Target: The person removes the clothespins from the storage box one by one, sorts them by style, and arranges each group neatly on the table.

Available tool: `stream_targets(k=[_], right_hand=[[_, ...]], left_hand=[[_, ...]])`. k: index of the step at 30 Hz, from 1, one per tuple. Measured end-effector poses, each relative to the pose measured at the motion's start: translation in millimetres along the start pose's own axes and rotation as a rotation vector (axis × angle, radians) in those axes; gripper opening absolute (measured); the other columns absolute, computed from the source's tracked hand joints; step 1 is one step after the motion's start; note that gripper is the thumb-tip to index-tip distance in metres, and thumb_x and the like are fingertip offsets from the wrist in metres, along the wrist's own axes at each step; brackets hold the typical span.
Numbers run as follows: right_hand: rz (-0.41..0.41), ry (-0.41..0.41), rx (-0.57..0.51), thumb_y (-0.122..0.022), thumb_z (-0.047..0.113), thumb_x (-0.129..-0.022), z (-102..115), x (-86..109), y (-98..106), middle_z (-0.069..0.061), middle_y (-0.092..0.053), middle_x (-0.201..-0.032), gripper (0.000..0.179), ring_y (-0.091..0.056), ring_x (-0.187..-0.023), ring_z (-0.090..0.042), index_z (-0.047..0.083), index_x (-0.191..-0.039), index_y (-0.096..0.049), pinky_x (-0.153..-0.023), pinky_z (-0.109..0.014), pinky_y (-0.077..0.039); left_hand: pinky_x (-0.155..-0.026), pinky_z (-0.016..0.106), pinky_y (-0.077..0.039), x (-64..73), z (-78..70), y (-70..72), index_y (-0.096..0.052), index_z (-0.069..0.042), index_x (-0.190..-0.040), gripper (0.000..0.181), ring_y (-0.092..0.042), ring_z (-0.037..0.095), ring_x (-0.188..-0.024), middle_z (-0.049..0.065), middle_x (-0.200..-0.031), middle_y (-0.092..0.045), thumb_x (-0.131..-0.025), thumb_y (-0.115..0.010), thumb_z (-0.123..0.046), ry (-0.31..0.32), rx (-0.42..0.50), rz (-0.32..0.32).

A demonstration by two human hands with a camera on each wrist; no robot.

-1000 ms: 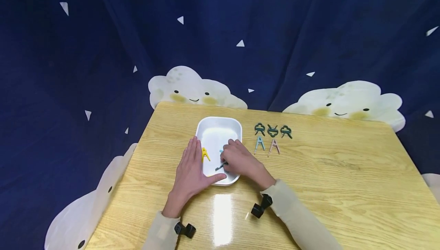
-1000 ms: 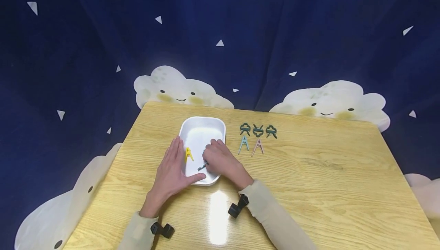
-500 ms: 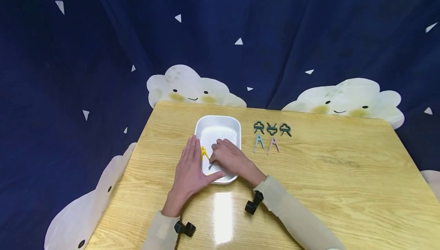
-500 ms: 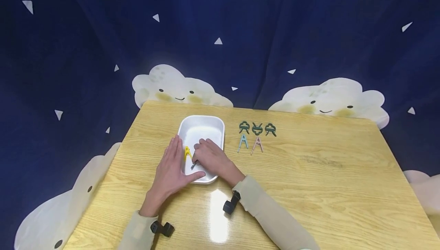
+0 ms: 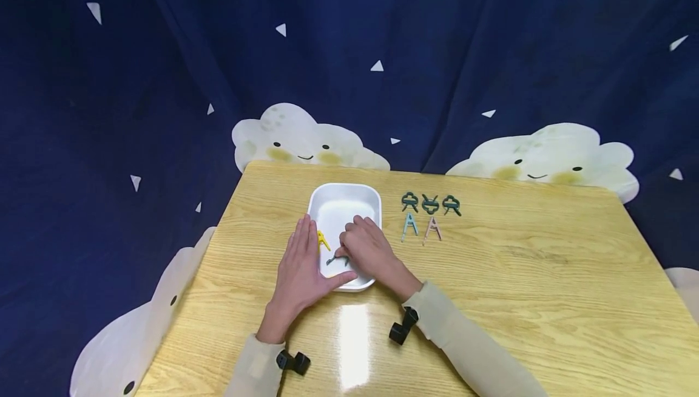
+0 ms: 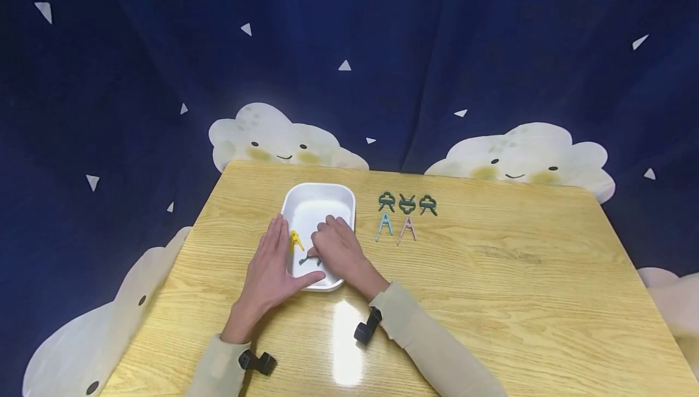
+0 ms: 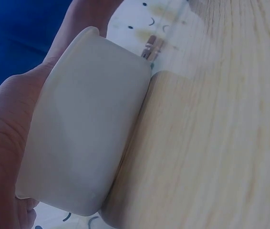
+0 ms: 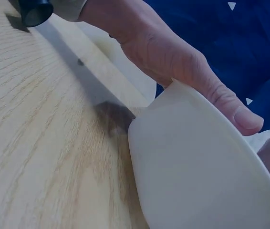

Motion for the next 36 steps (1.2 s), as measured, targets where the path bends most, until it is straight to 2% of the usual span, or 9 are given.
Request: stream_targets(k=[9,14,17,20,22,25,29,36], right_hand=[[0.028,0.037,-0.024,-0.079,0.028,-0.092,1.1,0.0,-0.2,0.007,-0.059,-0.072,0.017,-0.045,-0.076,-0.017,0.021,-0.077,-0.078,-0.072,-0.031,-0.039],[0.004,0.040,-0.041,-0.078,0.024,-0.094,0.0,0.7,-1.0,0.007,-0.059,-0.075,0.015,-0.045,-0.078,-0.017,0.020,-0.080,-0.076,-0.072,-0.030,-0.039],[-0.047,-0.008,-0.040,-0.074,0.031,-0.098,-1.2,1.4,-1.7,0.004,-0.061,-0.079,0.021,-0.048,-0.081,-0.019,0.017,-0.083,-0.073,-0.074,-0.032,-0.040],[-0.075,-0.097,-0.009,-0.066,0.055,-0.098,-1.4,1.8,-2.5,0.000,-0.062,-0.082,0.045,-0.049,-0.084,-0.023,0.012,-0.085,-0.070,-0.077,-0.036,-0.042],[-0.069,-0.147,0.014,-0.062,0.070,-0.093,-0.6,1.8,-2.9,-0.002,-0.061,-0.082,0.061,-0.049,-0.086,-0.024,0.011,-0.084,-0.070,-0.080,-0.038,-0.043],[-0.010,-0.163,0.059,-0.059,0.083,-0.085,0.8,1.6,-3.6,-0.004,-0.062,-0.087,0.077,-0.050,-0.090,-0.025,0.008,-0.090,-0.072,-0.086,-0.040,-0.045],[0.043,-0.126,0.070,-0.065,0.081,-0.080,1.1,1.2,-3.1,-0.005,-0.064,-0.095,0.079,-0.050,-0.094,-0.026,0.006,-0.101,-0.074,-0.090,-0.040,-0.045],[0.056,-0.077,0.057,-0.073,0.078,-0.074,-0.9,1.1,-4.5,-0.002,-0.060,-0.095,0.077,-0.047,-0.092,-0.023,0.009,-0.107,-0.071,-0.089,-0.038,-0.043]], left_hand=[[-0.130,0.044,-0.016,-0.5,-0.5,0.5,-0.017,0.007,-0.163,0.138,-0.010,0.031,-0.162,0.020,-0.173,-0.011,-0.074,-0.065,-0.088,-0.002,0.008,-0.002],[-0.130,0.044,-0.016,-0.9,-0.6,-0.6,-0.016,0.006,-0.163,0.138,-0.009,0.029,-0.162,0.020,-0.174,-0.011,-0.075,-0.065,-0.088,-0.001,0.004,0.002],[-0.130,0.044,-0.016,-1.0,-0.5,-1.0,-0.016,0.006,-0.163,0.139,-0.010,0.030,-0.162,0.020,-0.174,-0.012,-0.074,-0.064,-0.089,-0.002,0.001,0.001],[-0.130,0.045,-0.016,-1.3,0.2,-1.4,-0.016,0.007,-0.163,0.138,-0.011,0.031,-0.161,0.021,-0.173,-0.011,-0.075,-0.065,-0.088,-0.004,0.002,0.002],[-0.130,0.045,-0.015,-1.4,0.6,-1.5,-0.016,0.007,-0.163,0.139,-0.011,0.032,-0.161,0.021,-0.173,-0.010,-0.075,-0.064,-0.088,-0.003,0.002,0.005],[-0.131,0.045,-0.014,-1.4,0.9,-1.5,-0.014,0.007,-0.163,0.139,-0.011,0.033,-0.161,0.021,-0.174,-0.009,-0.075,-0.062,-0.090,-0.001,0.000,0.007],[-0.131,0.045,-0.014,-1.0,0.6,-1.4,-0.015,0.007,-0.163,0.140,-0.013,0.034,-0.161,0.021,-0.173,-0.009,-0.075,-0.059,-0.092,-0.006,-0.004,-0.001],[-0.131,0.045,-0.015,-0.9,0.3,-1.4,-0.016,0.007,-0.163,0.140,-0.014,0.035,-0.161,0.022,-0.173,-0.011,-0.074,-0.061,-0.092,-0.005,0.000,-0.004]])
Point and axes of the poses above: each hand's wrist, its own x-axis away from the middle knuckle, its own y-axis out of the back of the hand, z = x × y, the point moved 1 cm from there along -x, towards the middle knuckle
